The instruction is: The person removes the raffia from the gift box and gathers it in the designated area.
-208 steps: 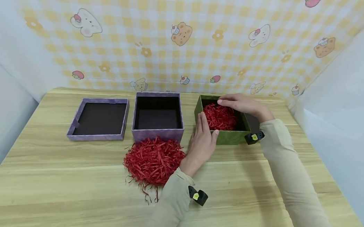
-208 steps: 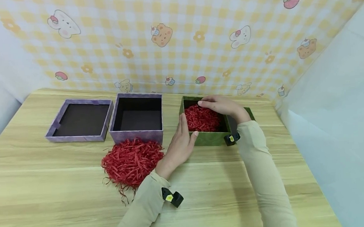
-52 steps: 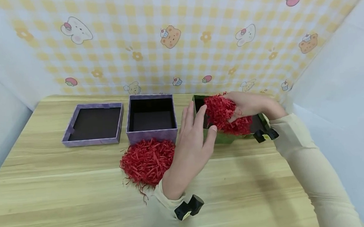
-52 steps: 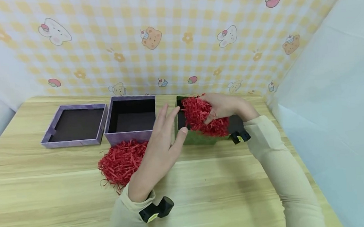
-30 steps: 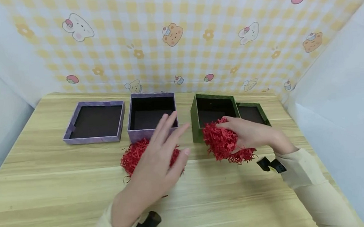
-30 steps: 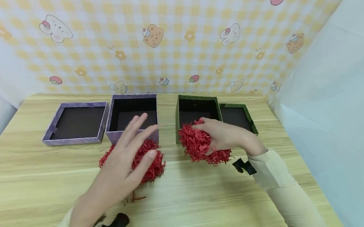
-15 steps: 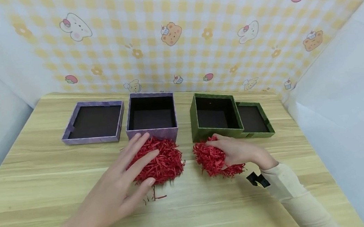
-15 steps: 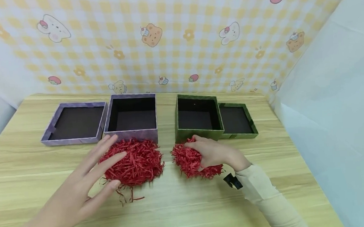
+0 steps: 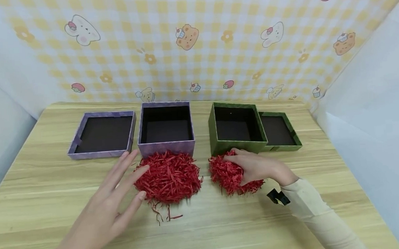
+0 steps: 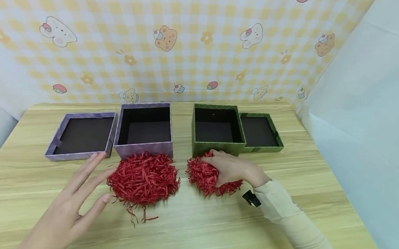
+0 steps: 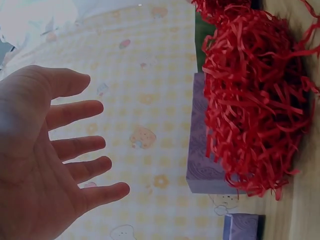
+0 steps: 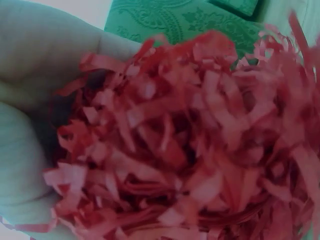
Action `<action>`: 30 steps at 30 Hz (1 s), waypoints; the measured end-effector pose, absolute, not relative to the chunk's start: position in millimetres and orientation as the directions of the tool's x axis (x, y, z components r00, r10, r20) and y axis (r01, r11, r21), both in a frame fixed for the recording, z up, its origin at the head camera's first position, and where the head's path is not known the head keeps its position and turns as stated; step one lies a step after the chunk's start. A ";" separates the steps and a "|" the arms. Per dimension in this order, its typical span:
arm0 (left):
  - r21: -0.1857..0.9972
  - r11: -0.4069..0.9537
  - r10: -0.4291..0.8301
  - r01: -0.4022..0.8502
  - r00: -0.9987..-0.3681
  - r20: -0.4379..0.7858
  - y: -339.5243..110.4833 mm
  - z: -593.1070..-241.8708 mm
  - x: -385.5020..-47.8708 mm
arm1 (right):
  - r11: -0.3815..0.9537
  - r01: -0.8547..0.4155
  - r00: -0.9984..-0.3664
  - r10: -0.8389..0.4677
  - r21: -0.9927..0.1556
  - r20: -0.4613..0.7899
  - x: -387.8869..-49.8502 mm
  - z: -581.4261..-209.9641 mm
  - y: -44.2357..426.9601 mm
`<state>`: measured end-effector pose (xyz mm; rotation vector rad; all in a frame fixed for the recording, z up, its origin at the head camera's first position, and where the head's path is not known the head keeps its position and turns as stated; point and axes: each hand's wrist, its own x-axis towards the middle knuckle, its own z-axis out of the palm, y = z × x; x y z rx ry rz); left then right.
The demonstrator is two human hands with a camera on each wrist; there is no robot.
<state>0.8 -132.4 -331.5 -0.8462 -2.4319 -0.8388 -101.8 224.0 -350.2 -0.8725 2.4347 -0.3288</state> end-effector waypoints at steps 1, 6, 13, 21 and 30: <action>0.397 0.634 0.400 0.663 -0.721 0.566 -133.7 -332.9 0.7 | 0.766 -0.514 -0.653 -0.642 -0.387 -0.402 -102.3 -351.0 223.7; 0.379 0.659 0.383 0.649 -0.724 0.573 -139.1 -338.4 -1.3 | 0.797 -0.476 -0.664 -0.603 -0.372 -0.442 -102.8 -355.1 222.3; 0.357 0.686 0.377 0.634 -0.730 0.570 -145.7 -345.3 -3.9 | 0.803 -0.477 -0.666 -0.595 -0.356 -0.450 -104.3 -357.8 222.0; 0.348 0.708 0.372 0.614 -0.744 0.555 -149.2 -356.5 -4.5 | 0.806 -0.476 -0.664 -0.592 -0.353 -0.456 -103.5 -357.8 226.8; 0.327 0.735 0.373 0.594 -0.757 0.536 -151.3 -363.0 -3.6 | 0.806 -0.432 -0.701 -0.582 -0.404 -0.412 -86.5 -346.3 242.6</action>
